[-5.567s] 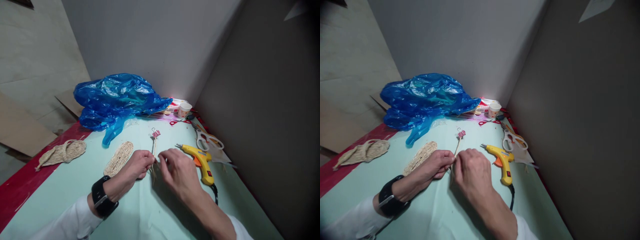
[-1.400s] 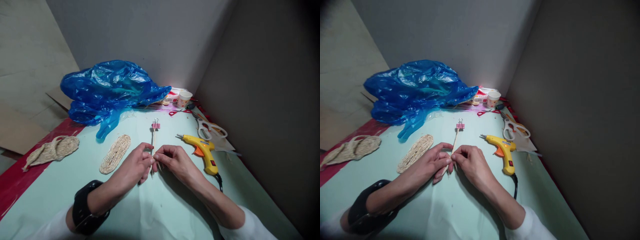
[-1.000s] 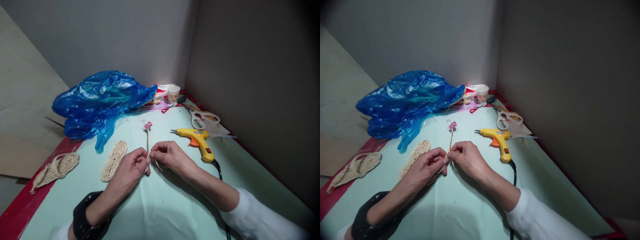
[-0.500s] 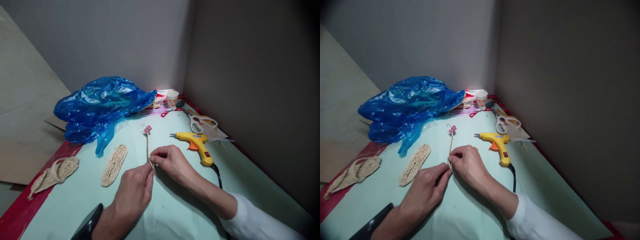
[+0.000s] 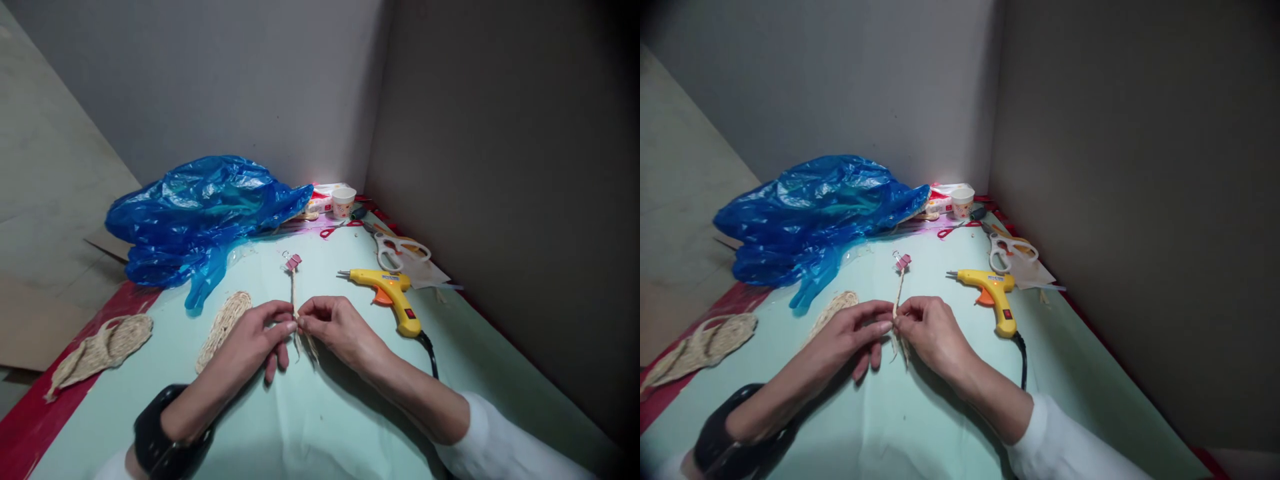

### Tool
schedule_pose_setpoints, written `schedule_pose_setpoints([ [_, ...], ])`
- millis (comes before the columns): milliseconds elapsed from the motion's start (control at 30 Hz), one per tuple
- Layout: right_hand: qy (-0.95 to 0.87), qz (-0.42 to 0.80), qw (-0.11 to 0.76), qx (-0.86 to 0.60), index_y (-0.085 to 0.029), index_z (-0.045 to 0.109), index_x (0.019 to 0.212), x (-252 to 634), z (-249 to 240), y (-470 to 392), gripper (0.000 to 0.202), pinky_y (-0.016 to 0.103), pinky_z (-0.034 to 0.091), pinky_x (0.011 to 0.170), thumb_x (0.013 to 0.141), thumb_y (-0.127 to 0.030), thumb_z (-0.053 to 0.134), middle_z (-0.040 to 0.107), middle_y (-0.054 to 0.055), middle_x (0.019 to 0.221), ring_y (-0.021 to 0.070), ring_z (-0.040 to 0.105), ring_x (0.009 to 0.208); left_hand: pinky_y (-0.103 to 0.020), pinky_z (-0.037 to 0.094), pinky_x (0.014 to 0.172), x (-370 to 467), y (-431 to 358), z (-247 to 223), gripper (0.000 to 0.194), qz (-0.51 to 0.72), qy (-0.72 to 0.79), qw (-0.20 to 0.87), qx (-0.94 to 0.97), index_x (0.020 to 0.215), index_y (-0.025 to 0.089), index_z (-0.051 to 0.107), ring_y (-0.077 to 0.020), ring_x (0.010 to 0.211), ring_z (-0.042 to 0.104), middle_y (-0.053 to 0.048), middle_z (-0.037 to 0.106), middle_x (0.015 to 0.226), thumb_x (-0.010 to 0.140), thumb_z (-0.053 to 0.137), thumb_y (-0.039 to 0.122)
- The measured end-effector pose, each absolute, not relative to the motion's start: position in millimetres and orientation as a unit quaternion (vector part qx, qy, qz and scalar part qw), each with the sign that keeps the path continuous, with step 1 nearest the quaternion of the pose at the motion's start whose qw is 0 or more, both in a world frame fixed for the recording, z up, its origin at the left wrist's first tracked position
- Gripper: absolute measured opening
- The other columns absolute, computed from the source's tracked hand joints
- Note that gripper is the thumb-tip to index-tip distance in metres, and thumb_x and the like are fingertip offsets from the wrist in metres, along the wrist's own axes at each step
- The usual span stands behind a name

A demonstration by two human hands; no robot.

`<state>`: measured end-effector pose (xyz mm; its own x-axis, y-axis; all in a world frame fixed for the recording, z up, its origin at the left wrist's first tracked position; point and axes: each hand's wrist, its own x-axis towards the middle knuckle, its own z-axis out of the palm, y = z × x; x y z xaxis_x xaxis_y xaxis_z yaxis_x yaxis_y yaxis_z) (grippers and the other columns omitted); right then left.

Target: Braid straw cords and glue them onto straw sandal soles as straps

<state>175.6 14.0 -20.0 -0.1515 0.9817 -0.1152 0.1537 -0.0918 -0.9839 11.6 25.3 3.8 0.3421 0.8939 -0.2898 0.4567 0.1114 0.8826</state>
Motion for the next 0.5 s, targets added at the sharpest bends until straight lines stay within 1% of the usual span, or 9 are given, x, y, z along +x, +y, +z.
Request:
schedule_pose_setpoints([
  [33,-0.551,0.526,0.392,-0.516,-0.015,0.064,0.072,176,-20,14,0.01,0.022,0.033,0.054,0.076,-0.023,0.059,0.058,-0.001,0.062,0.0103,0.045,0.057,-0.021,0.032,0.036,13,27,1,0.03,0.2,0.506,0.585,0.602,0.104,0.016,0.055,-0.0107,0.033,0.044,0.003,0.058,0.048,0.084,0.055,0.04],
  [67,-0.555,0.527,0.389,-0.512,-0.015,0.064,0.074,177,-19,14,0.011,0.022,0.035,0.055,0.077,-0.023,0.058,0.06,0.0,0.063,0.0109,0.047,0.058,-0.019,0.031,0.034,15,28,-2,0.027,0.198,0.482,0.625,0.581,0.098,0.016,0.055,-0.0098,0.032,0.043,0.004,0.056,0.045,0.083,0.057,0.038],
  [100,-0.558,0.529,0.386,-0.509,-0.015,0.064,0.075,177,-19,14,0.012,0.023,0.037,0.056,0.079,-0.024,0.057,0.061,0.0,0.063,0.0117,0.05,0.058,-0.018,0.03,0.034,18,28,-5,0.022,0.205,0.467,0.644,0.571,0.091,0.016,0.054,-0.009,0.032,0.043,0.004,0.055,0.043,0.081,0.059,0.036],
  [167,-0.567,0.526,0.38,-0.507,-0.015,0.065,0.079,179,-21,14,0.014,0.023,0.038,0.058,0.08,-0.025,0.055,0.063,0.001,0.064,0.0129,0.053,0.06,-0.016,0.028,0.032,22,27,-9,0.016,0.22,0.464,0.646,0.565,0.08,0.017,0.052,-0.0066,0.03,0.04,0.005,0.052,0.041,0.079,0.06,0.031],
  [233,-0.58,0.511,0.374,-0.513,-0.015,0.066,0.079,181,-22,15,0.014,0.023,0.037,0.057,0.079,-0.026,0.056,0.064,0.001,0.065,0.0129,0.052,0.061,-0.015,0.026,0.032,23,25,-9,0.014,0.235,0.477,0.636,0.559,0.076,0.016,0.052,-0.0041,0.029,0.037,0.006,0.052,0.043,0.079,0.059,0.028],
  [333,-0.603,0.482,0.359,-0.525,-0.015,0.066,0.074,184,-23,15,0.015,0.023,0.033,0.054,0.078,-0.027,0.058,0.06,0.001,0.064,0.0121,0.047,0.06,-0.015,0.026,0.032,21,25,-9,0.015,0.257,0.493,0.619,0.555,0.077,0.015,0.054,-0.0023,0.03,0.038,0.004,0.056,0.053,0.079,0.058,0.029],
  [433,-0.63,0.448,0.331,-0.541,-0.015,0.064,0.071,184,-19,13,0.02,0.024,0.03,0.052,0.08,-0.031,0.056,0.057,0.0,0.061,0.0125,0.044,0.058,-0.015,0.022,0.031,19,25,-12,0.014,0.262,0.496,0.616,0.554,0.08,0.014,0.055,-0.0017,0.031,0.035,0.003,0.057,0.058,0.08,0.055,0.028],
  [500,-0.651,0.415,0.304,-0.558,-0.016,0.061,0.07,183,-15,12,0.022,0.025,0.03,0.053,0.083,-0.032,0.053,0.057,0.0,0.061,0.0135,0.044,0.058,-0.015,0.021,0.032,20,25,-17,0.011,0.269,0.495,0.613,0.554,0.08,0.014,0.055,-0.0019,0.032,0.038,0.002,0.058,0.061,0.079,0.052,0.025],
])
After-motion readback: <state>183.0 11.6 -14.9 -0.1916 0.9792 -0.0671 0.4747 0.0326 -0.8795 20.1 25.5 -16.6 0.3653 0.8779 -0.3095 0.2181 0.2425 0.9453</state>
